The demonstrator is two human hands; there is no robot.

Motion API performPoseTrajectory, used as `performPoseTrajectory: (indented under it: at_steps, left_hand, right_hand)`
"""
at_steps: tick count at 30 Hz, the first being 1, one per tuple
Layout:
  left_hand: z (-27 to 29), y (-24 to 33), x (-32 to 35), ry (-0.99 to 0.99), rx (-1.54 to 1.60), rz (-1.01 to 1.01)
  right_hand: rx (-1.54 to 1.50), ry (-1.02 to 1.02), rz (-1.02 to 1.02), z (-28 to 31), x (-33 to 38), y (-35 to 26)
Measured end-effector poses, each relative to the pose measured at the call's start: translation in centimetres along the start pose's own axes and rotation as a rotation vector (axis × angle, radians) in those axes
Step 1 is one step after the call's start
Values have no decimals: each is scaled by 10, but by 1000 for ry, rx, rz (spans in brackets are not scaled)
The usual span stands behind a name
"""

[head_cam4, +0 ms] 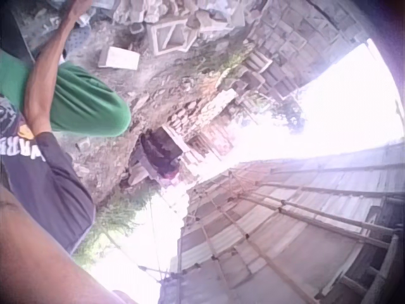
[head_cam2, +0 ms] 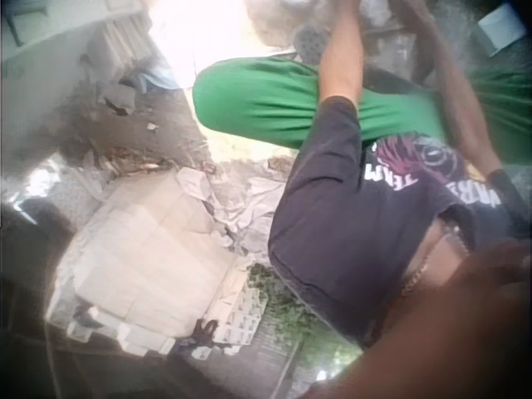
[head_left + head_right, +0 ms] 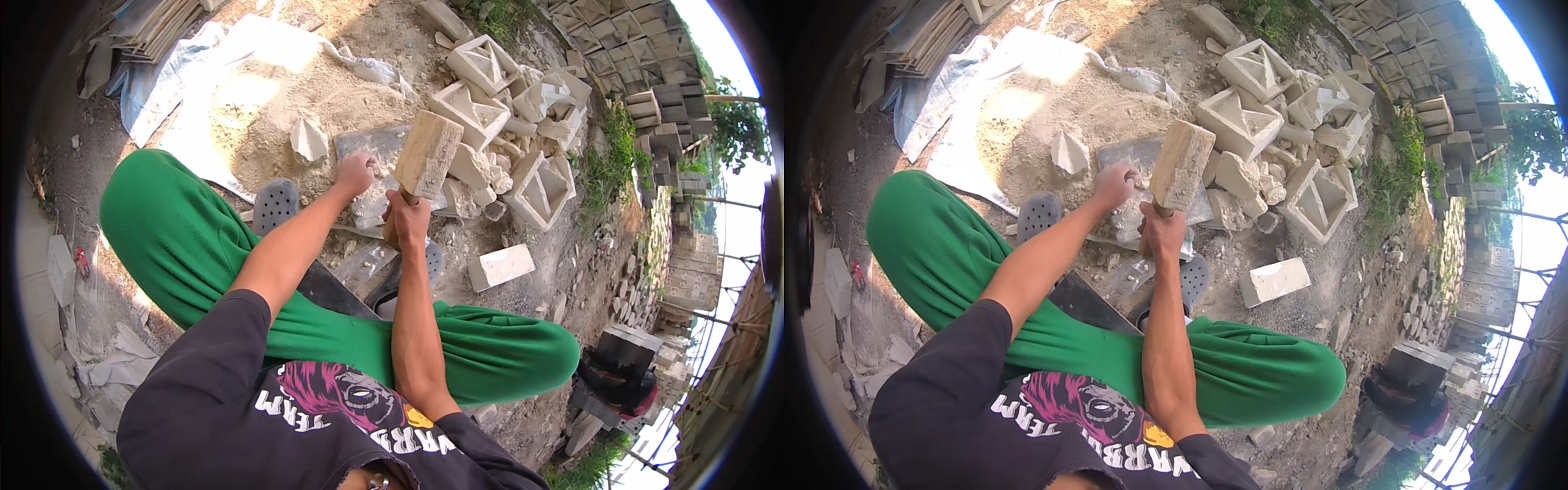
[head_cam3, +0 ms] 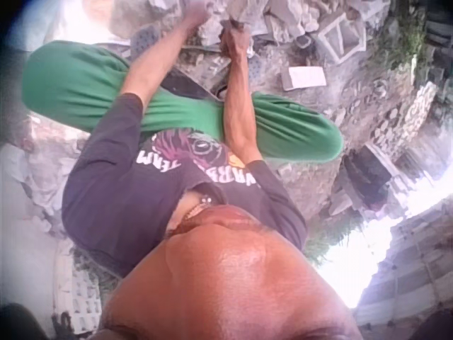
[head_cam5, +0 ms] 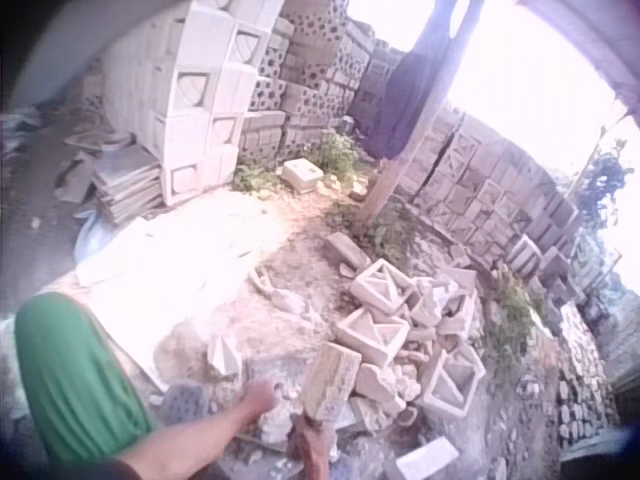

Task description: The person sits cross-legged on the ground and repeatedly strikes a small stone block with a wooden mallet to break it into smaller pieces. The person handles the broken fragments and continues striking the remaining block.

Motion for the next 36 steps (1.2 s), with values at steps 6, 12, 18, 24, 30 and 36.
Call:
performPoseTrajectory:
  at_steps: [6,12,18,24,30,36]
  left_hand:
    - [-6,-21,-9,89,150,150]
    - [1,-13,-1,-27,89,88]
    - [4,-16,-2,8,19,26]
    - [11,-9,-5,-70,135,115]
    - [14,-4,1,-47,78,48]
    - [17,-3,2,-55,58,4]
  right_hand:
    - [224,4,-234,-12,-7,43]
    - [225,-6,-293,-7,-7,47]
    - [70,93,-92,-4,0,0]
    - [153,10,-189,-6,-3,26]
    - [220,-2,-314,-14,-5,54]
    - [28,109,-252,0,4,26]
Point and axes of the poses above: each hand's wrist, its own x-axis away from the middle knuckle, its own z-axis out of the back of the hand, y = z × x, the point moved 2 cm from there along -x, towards the middle knuckle, and after that the axes turned 2 degrees about y, right-handed, at the moved point
